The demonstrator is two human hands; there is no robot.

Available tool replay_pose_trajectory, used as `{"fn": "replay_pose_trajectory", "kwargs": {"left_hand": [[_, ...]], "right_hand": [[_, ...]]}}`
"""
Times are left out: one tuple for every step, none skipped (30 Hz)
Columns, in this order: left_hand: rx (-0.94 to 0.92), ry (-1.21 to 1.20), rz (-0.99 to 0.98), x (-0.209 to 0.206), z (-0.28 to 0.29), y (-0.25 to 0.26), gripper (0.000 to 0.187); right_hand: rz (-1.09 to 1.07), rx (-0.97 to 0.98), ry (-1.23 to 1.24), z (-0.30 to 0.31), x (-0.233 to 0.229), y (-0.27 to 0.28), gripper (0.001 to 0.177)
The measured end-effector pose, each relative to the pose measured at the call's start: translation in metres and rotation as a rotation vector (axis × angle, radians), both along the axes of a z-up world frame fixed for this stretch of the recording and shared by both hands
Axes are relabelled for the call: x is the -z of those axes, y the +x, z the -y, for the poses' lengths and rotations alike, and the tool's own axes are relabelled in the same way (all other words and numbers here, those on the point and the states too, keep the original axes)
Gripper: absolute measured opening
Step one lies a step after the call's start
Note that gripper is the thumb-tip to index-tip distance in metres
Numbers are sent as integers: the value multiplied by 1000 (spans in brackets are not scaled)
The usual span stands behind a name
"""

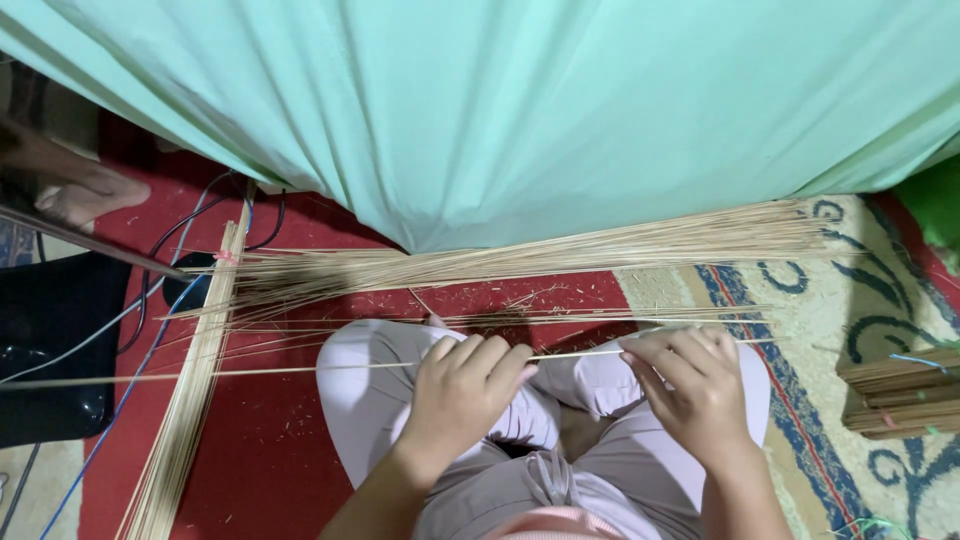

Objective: Sorting and bundling thin wooden sticks on the floor

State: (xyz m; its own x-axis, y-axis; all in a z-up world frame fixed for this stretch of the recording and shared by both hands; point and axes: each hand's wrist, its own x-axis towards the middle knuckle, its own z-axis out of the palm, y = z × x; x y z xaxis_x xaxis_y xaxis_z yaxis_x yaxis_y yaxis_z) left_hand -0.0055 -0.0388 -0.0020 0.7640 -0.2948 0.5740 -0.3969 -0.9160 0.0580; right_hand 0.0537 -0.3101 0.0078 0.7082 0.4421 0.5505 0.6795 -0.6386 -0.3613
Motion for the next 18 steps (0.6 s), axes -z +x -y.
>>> {"fn": "replay_pose_trajectory", "kwargs": {"left_hand": [[-4, -59, 20, -13, 4, -1, 11], [-7, -118, 39, -25, 8, -1, 14], [-10, -117, 40, -25, 0, -1, 14], [-26, -105, 40, -24, -7, -1, 13], [-42, -94, 40, -23, -15, -1, 12], [-49, -95, 39, -24, -19, -2, 12], [-69, -77, 65, -25, -23, -3, 14], [-89, -57, 90, -27, -28, -5, 17], [-95, -56, 88, -28, -31, -6, 17], [-103, -55, 100, -31, -34, -7, 19], [-111, -54, 111, -33, -37, -8, 22], [-114, -53, 114, -36, -40, -9, 22], [-128, -39, 127, -38, -43, -10, 21], [-142, -28, 138, -39, -46, -11, 20], [-146, -28, 140, -40, -50, -12, 20], [-156, -23, 111, -40, -53, -13, 22], [-166, -18, 82, -40, -57, -15, 26], [-166, -17, 81, -40, -60, -16, 26]], "right_hand": [[2, 5, -6, -5, -5, -2, 18], [3, 10, -12, -9, -10, -3, 12], [4, 7, -11, -2, -5, -1, 12], [9, 32, -12, 6, -1, 1, 11], [14, 57, -13, 13, 4, 4, 10], [13, 50, -13, 18, 3, 4, 10], [12, 91, -24, 23, 2, 4, 10], [9, 133, -33, 28, 2, 3, 10], [7, 126, -32, 31, 3, 3, 10], [5, 146, -42, 35, 4, 3, 8], [4, 166, -53, 38, 5, 3, 6], [6, 162, -51, 42, 4, 4, 6], [-12, 177, -66, 45, 4, 5, 5], [-32, 191, -83, 50, 4, 6, 5], [-30, 188, -84, 62, 10, 12, 5], [-26, 186, -116, 74, 17, 17, 8], [-22, 184, -147, 87, 24, 22, 12], [-24, 184, -147, 104, 26, 26, 12]]}}
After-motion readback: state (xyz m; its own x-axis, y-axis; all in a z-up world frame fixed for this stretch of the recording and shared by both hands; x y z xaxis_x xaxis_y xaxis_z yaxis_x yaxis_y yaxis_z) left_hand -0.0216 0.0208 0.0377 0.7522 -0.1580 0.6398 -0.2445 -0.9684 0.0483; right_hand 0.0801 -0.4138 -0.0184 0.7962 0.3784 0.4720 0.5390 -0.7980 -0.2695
